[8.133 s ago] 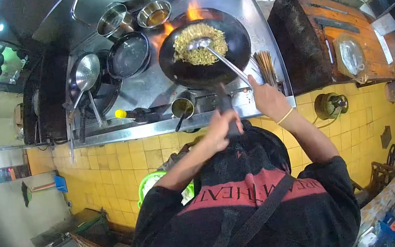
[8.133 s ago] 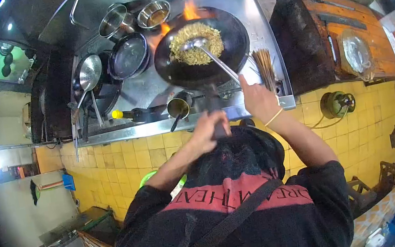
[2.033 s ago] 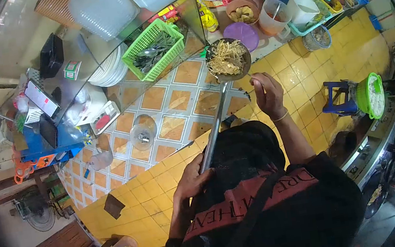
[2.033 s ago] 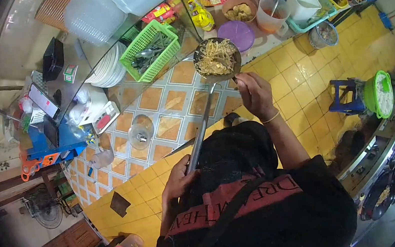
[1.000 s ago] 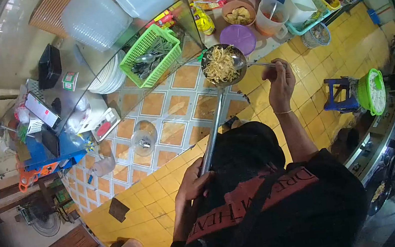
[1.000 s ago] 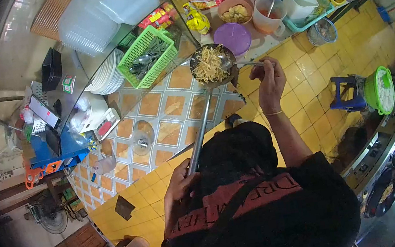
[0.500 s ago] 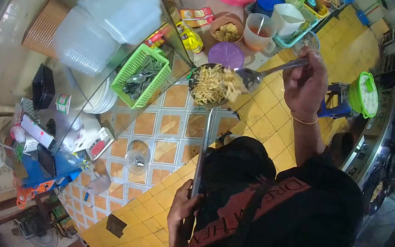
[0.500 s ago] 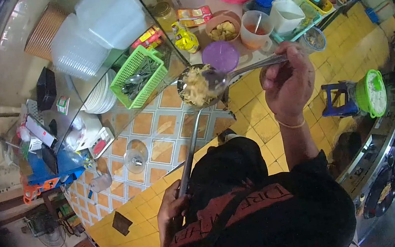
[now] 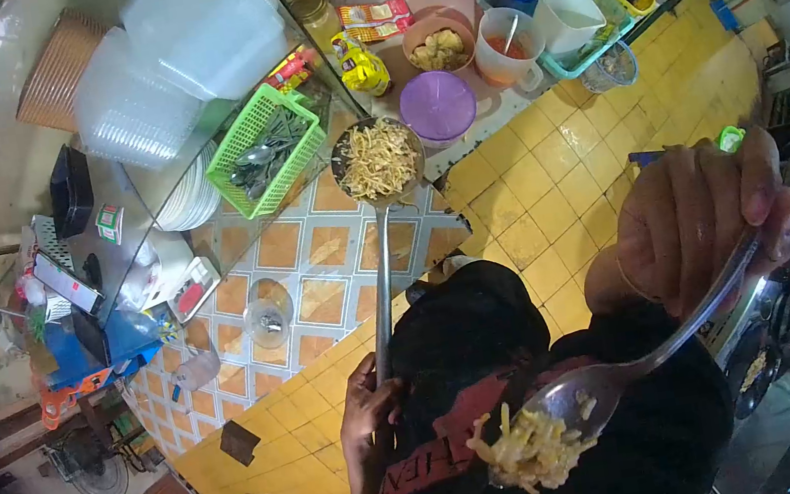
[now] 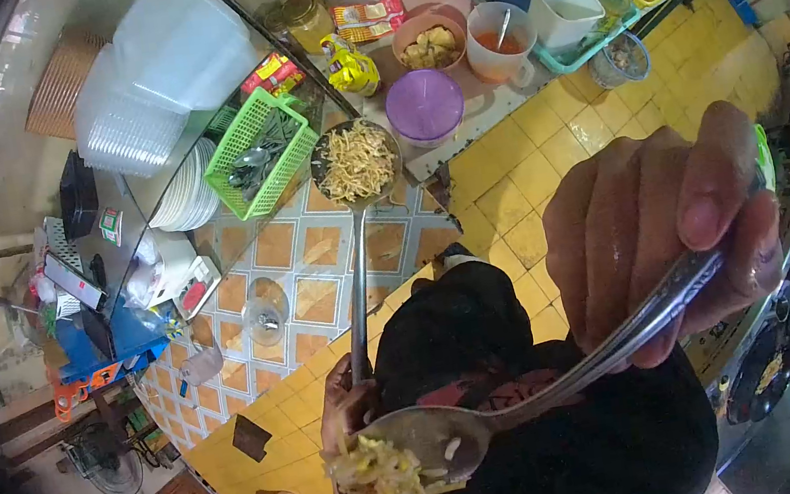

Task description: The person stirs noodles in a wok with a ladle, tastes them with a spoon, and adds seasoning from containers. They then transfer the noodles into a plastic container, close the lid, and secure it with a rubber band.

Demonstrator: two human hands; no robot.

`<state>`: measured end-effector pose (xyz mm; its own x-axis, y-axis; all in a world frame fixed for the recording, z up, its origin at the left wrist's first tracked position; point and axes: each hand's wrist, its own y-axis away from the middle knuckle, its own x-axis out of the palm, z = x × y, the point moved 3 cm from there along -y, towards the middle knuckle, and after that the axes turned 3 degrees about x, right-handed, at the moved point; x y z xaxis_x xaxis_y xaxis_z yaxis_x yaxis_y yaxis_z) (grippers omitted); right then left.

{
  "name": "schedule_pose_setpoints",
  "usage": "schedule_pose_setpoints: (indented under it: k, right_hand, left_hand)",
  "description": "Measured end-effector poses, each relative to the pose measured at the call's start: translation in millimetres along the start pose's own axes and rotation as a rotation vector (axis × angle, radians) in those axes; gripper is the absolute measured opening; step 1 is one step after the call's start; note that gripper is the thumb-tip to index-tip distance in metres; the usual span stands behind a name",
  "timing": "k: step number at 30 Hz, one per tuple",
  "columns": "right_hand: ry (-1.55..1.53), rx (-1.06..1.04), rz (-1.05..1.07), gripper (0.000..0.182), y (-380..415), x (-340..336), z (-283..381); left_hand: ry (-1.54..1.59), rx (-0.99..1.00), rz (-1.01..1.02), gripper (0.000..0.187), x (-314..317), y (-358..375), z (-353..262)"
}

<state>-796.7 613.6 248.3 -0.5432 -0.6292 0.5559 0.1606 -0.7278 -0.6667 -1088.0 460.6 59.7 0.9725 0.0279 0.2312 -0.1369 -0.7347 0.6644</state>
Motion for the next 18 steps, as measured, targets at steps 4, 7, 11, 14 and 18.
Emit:
schedule_pose_setpoints:
  k: [4,7,11,14,18]
  right_hand:
    - [0.022,0.007,-0.007,0.022,-1.8,-0.6,3.9]
    - [0.028,-0.009,-0.019,0.022,-2.3,0.1,6.7]
    - [0.014,0.010,0.019,0.022,-3.4,-2.0,10.5]
    - [-0.005,0.012,0.016,0.023,-2.5,-1.9,12.2]
    - [-0.124,0.033,0.049,0.022,-6.6,-11.7,12.7]
  left_hand:
    - [0.065,0.004,0.032,0.023,-3.4,-6.7,13.4]
    - [0.119,0.022,0.013,0.025,1.9,-9.0,12.5]
    - [0.178,0.083,-0.048,0.024,4.3,-12.6,19.8]
    - [0.228,0.110,-0.004,0.020,7.3,-13.9,19.5]
    - [0.229,0.114,-0.070,0.018,6.6,-14.6,25.0]
